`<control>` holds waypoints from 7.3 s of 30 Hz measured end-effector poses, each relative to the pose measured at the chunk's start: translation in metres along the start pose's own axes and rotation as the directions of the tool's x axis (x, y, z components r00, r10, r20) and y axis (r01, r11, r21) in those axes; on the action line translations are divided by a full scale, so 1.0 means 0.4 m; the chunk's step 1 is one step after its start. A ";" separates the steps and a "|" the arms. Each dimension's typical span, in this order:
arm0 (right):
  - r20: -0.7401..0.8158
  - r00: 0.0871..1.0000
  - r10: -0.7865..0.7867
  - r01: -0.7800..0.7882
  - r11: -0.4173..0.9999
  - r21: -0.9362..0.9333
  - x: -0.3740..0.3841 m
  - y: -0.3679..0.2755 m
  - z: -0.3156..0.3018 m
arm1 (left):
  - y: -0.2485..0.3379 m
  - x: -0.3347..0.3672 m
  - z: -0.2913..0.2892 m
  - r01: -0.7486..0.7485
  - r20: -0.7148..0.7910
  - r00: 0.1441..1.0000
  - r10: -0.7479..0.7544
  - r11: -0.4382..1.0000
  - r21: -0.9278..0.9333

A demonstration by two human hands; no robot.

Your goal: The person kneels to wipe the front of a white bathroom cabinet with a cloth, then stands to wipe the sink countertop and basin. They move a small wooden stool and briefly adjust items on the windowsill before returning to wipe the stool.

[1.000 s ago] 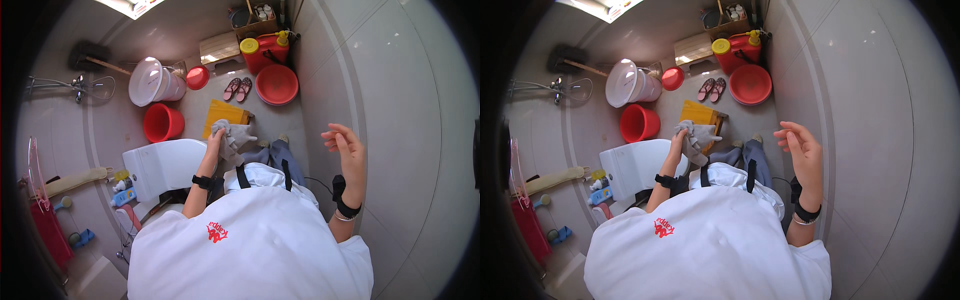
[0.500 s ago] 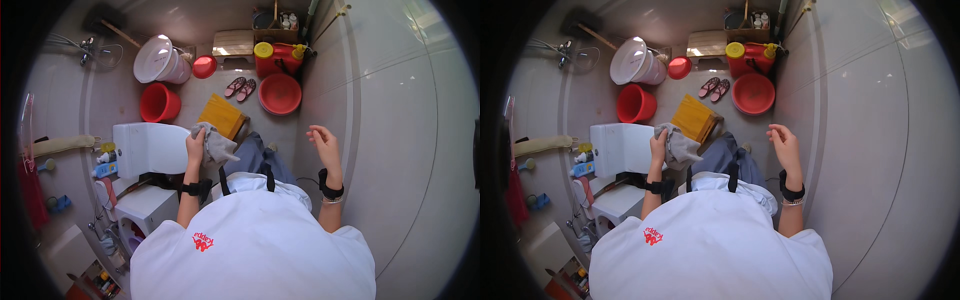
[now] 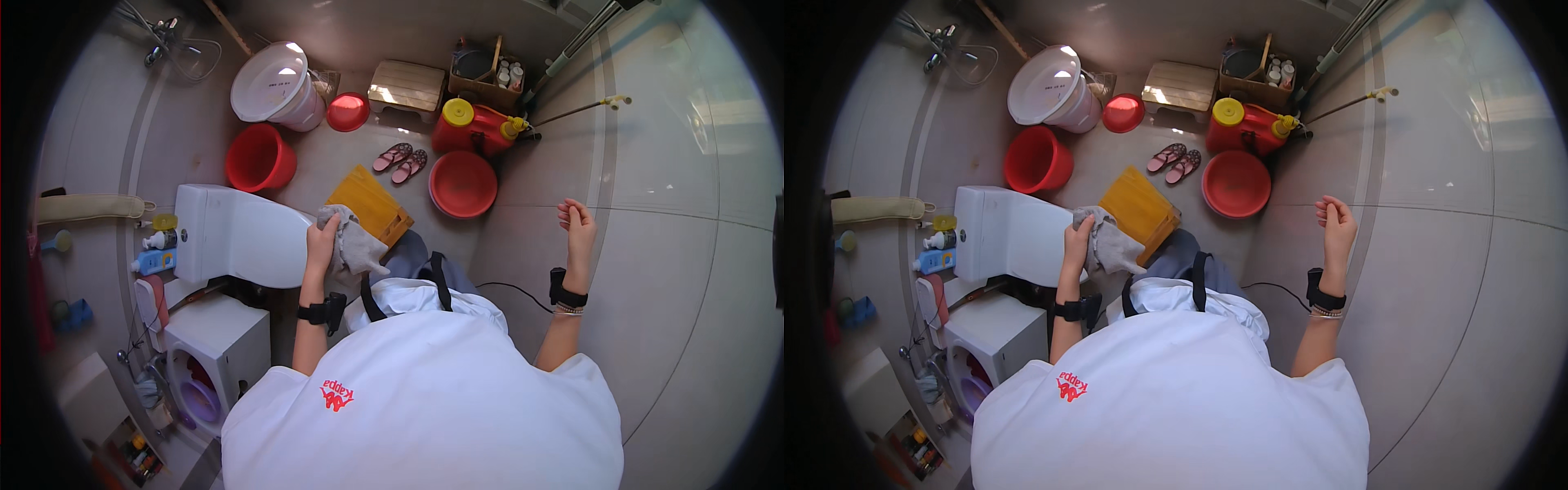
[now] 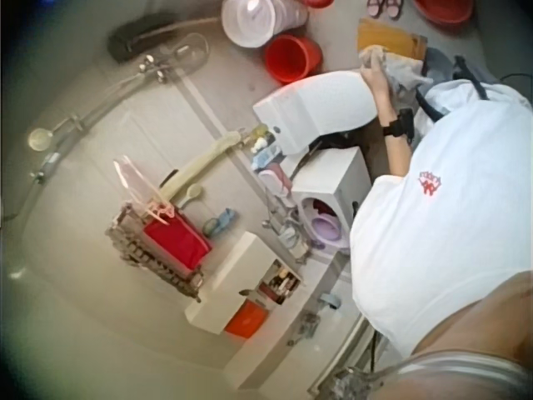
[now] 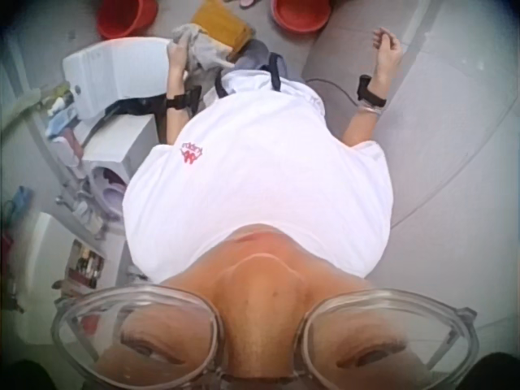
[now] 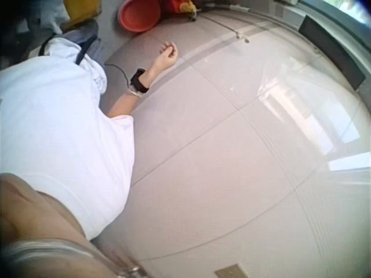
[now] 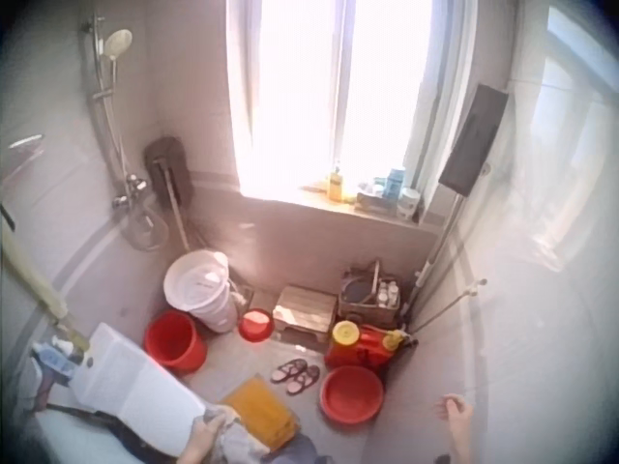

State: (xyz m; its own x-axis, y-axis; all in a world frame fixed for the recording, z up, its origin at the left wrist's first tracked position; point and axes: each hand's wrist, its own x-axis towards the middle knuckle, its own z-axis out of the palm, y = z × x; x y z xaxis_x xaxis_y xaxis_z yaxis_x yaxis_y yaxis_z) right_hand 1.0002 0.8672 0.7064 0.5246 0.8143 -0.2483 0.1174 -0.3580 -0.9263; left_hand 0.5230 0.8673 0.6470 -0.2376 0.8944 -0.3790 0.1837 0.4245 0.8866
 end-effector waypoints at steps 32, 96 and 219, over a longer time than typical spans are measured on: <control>0.407 0.900 -0.155 0.219 0.969 -0.117 0.456 -0.416 0.348 | -0.169 -0.007 -0.099 0.186 -0.187 0.961 -0.206 0.975 -0.120; 0.754 0.612 -0.240 0.789 0.123 -0.602 1.597 -1.002 1.230 | 0.228 0.386 0.109 0.288 -0.211 0.897 -0.389 0.875 -0.390; 0.340 0.579 -0.741 0.648 0.165 -0.744 1.807 -0.893 1.196 | 0.100 0.296 0.129 0.317 -0.335 0.841 -0.424 0.889 -0.331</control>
State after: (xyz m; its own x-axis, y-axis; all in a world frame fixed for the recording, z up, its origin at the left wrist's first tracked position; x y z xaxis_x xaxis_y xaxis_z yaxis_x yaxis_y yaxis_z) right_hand 0.9342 1.8021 0.7221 -0.0700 0.8920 0.4467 0.9863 0.1288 -0.1026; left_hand 0.5515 0.9974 0.6239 -0.5975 0.5248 -0.6062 -0.2276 0.6139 0.7558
